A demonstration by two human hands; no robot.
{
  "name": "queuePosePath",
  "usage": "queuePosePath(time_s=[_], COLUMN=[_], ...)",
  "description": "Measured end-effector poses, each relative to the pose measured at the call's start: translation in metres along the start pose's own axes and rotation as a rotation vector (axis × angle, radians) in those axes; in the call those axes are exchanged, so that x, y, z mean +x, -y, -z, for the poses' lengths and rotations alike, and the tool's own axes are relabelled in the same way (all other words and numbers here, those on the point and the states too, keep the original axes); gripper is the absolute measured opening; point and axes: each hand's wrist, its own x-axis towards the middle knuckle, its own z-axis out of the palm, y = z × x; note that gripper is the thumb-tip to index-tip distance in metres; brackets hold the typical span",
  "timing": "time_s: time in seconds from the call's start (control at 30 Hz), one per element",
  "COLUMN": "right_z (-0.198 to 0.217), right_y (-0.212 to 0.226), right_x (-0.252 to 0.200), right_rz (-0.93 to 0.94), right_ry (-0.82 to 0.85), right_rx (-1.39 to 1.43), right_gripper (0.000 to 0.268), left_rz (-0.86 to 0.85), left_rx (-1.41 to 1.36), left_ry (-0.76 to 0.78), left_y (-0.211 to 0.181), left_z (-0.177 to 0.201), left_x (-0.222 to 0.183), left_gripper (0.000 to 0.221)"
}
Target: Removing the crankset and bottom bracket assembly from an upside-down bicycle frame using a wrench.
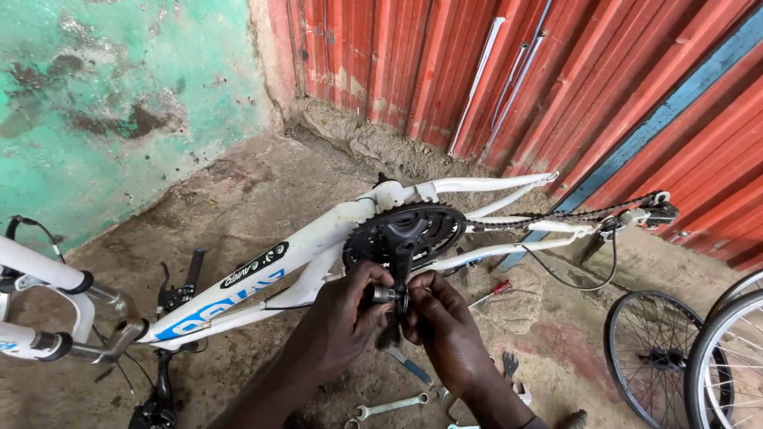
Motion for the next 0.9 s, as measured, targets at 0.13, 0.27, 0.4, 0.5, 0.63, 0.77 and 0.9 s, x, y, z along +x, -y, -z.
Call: queuePosePath(time_s=[0.13, 0.27, 0.4, 0.5, 0.63, 0.77, 0.9], right_z=[-0.001, 0.002, 0.005, 0.009, 0.016, 0.014, -0.014], right_y=[0.016, 0.017, 0.024, 0.025, 0.032, 0.044, 0.063], right_x=[-0.008, -0.009, -0.008, -0.010, -0.011, -0.017, -0.037], right_rz=[0.017, 0.054, 0.213, 0.129, 0.111, 0.217, 0.253], right_ry=[0.065, 0.077, 0.152, 0.026, 0.087, 0.129, 0.297], right_rx=[-0.103, -0.047, -0.325, -0.239, -0.200, -0.916, -1.362], right_gripper=[0.002, 0.003, 0.008, 0.003, 0.008, 0.006, 0.030], left_rz=[0.028, 0.013, 0.271, 0.166, 0.208, 0.193, 0.231], left_rx=[-0.002, -0.242, -0.597, -0.940, -0.830, -0.474, -0.582], left_ry=[-0.023, 0.109, 0.172, 0.072, 0.035, 0.044, 0.058], left_y=[-0.002, 0.008, 0.013, 0.024, 0.013, 0.006, 0.004], left_z=[0.002, -0.008, -0.018, -0.045, -0.043, -0.039, -0.054], left_x=[0.002, 0.007, 0.006, 0.007, 0.005, 0.006, -0.002], left_gripper=[0.020, 0.052, 0.028, 0.032, 0.026, 0.034, 0.055])
